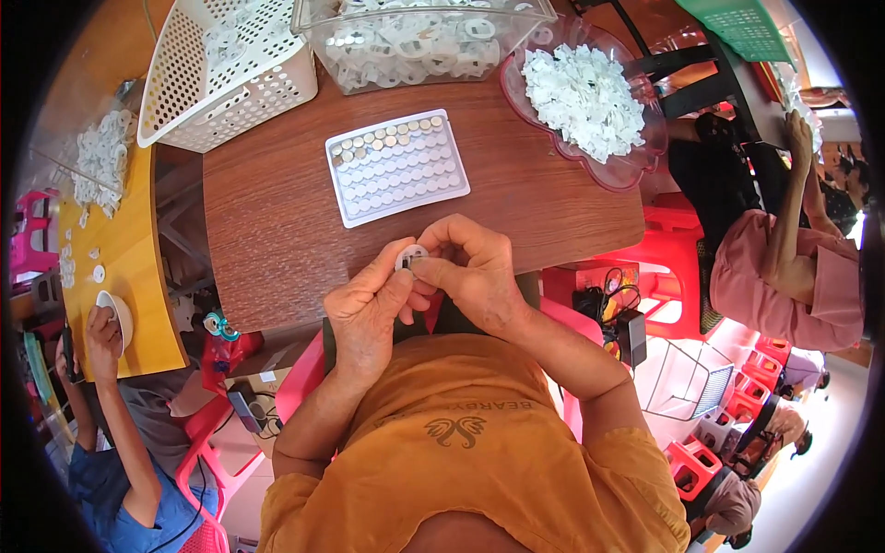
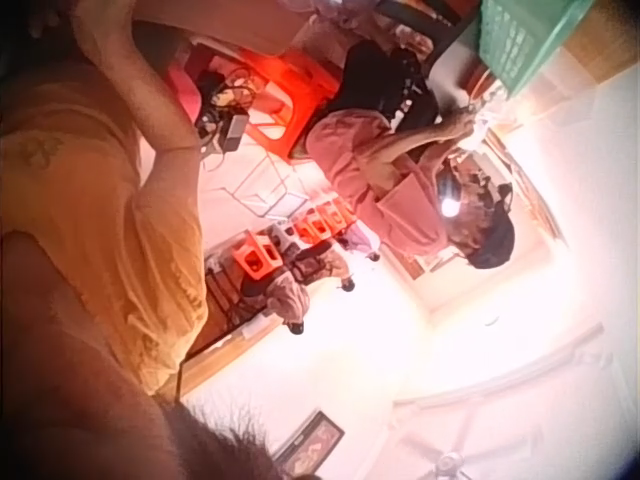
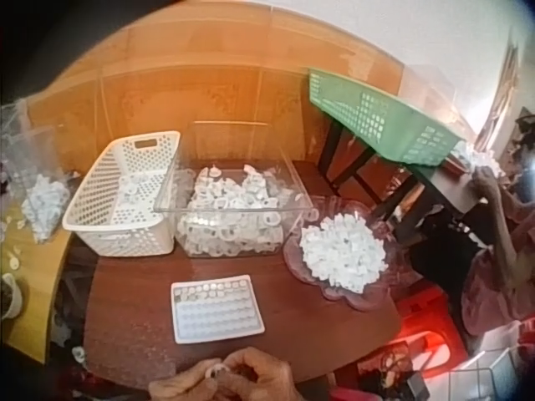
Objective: The person assembles small plastic components with metal parts by hand, taking plastic housings and metal contacts from component trays and a plastic container and fitting them together.
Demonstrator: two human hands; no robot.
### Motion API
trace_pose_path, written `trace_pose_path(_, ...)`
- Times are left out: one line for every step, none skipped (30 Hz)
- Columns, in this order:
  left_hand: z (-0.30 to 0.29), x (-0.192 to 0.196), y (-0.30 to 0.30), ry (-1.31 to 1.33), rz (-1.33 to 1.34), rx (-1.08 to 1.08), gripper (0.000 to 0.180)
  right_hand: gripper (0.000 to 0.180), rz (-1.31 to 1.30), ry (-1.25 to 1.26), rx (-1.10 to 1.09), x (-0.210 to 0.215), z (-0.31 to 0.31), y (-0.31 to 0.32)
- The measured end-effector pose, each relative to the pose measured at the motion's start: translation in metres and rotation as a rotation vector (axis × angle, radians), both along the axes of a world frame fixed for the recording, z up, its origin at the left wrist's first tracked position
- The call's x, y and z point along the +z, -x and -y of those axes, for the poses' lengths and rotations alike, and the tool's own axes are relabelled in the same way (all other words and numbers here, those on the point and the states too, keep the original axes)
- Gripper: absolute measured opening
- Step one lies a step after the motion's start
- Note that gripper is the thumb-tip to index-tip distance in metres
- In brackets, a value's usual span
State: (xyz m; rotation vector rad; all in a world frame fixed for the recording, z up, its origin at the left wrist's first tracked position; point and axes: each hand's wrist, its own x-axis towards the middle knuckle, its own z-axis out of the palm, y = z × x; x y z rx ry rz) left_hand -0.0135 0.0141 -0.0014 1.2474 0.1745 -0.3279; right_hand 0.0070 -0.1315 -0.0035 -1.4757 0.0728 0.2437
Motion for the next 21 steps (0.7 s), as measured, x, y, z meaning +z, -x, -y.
trace_pose_path(0.0,0.0,0.001,-0.002,0.006,-0.004,0.032,0.008,-0.015,-0.02,0.008,0.001,0.001,0.0)
trace_pose_path(-0.001,0.0,0.0,-0.004,0.005,-0.007,0.032,0.008,-0.015,-0.022,0.006,0.001,0.001,0.001)
trace_pose_path(-0.001,0.0,0.0,0.001,0.005,-0.019,0.033,0.008,-0.008,-0.041,0.001,0.0,0.001,0.002)
trace_pose_path(-0.001,0.001,-0.001,0.005,0.005,-0.032,0.033,0.007,-0.001,-0.06,-0.004,0.0,0.002,0.003)
trace_pose_path(-0.001,0.001,-0.001,0.004,0.005,-0.035,0.033,0.007,-0.001,-0.061,-0.007,0.0,0.001,0.004)
trace_pose_path(0.0,0.001,-0.001,0.009,0.009,-0.029,0.033,0.005,0.015,-0.069,-0.033,0.0,0.0,0.004)
trace_pose_path(0.001,0.002,-0.001,0.013,0.012,-0.023,0.033,0.005,0.032,-0.077,-0.059,0.0,-0.001,0.005)
trace_pose_path(0.002,0.002,-0.001,0.011,0.012,-0.026,0.033,0.005,0.032,-0.079,-0.062,-0.002,-0.003,0.005)
trace_pose_path(0.003,0.001,0.0,0.009,0.017,-0.01,0.033,0.005,0.082,-0.052,-0.077,-0.007,-0.004,0.005)
trace_pose_path(0.003,0.0,0.0,0.006,0.022,0.007,0.033,0.005,0.132,-0.025,-0.092,-0.009,-0.005,0.004)
trace_pose_path(0.004,-0.001,-0.001,0.005,0.023,0.003,0.033,0.005,0.132,-0.026,-0.096,-0.009,-0.006,0.004)
trace_pose_path(0.004,-0.003,-0.001,-0.018,0.034,0.016,0.032,0.005,0.101,-0.018,-0.092,-0.007,-0.007,0.003)
trace_pose_path(0.005,-0.004,-0.001,-0.04,0.045,0.03,0.032,0.005,0.071,-0.01,-0.088,-0.006,-0.008,0.002)
trace_pose_path(0.005,-0.005,-0.001,-0.04,0.045,0.027,0.032,0.005,0.071,-0.01,-0.091,-0.007,-0.009,0.001)
trace_pose_path(0.006,-0.006,-0.002,-0.036,0.047,0.04,0.032,0.005,0.071,-0.016,-0.09,-0.007,-0.009,0.001)
trace_pose_path(0.007,-0.006,-0.002,-0.033,0.049,0.053,0.031,0.005,0.072,-0.022,-0.089,-0.007,-0.009,0.0)
trace_pose_path(0.007,-0.006,-0.002,-0.034,0.049,0.05,0.031,0.005,0.072,-0.022,-0.092,-0.006,-0.009,-0.001)
trace_pose_path(0.007,-0.006,-0.003,-0.058,0.049,0.058,0.031,0.005,0.066,-0.021,-0.089,-0.005,-0.01,-0.002)
trace_pose_path(0.007,-0.006,-0.003,-0.082,0.048,0.066,0.032,0.005,0.06,-0.019,-0.086,-0.005,-0.011,-0.002)
trace_pose_path(0.006,-0.004,-0.004,-0.083,0.048,0.063,0.032,0.005,0.06,-0.02,-0.09,-0.004,-0.011,-0.003)
trace_pose_path(0.005,-0.002,-0.005,-0.07,0.056,0.062,0.032,0.005,0.049,-0.072,-0.08,-0.004,-0.01,-0.003)
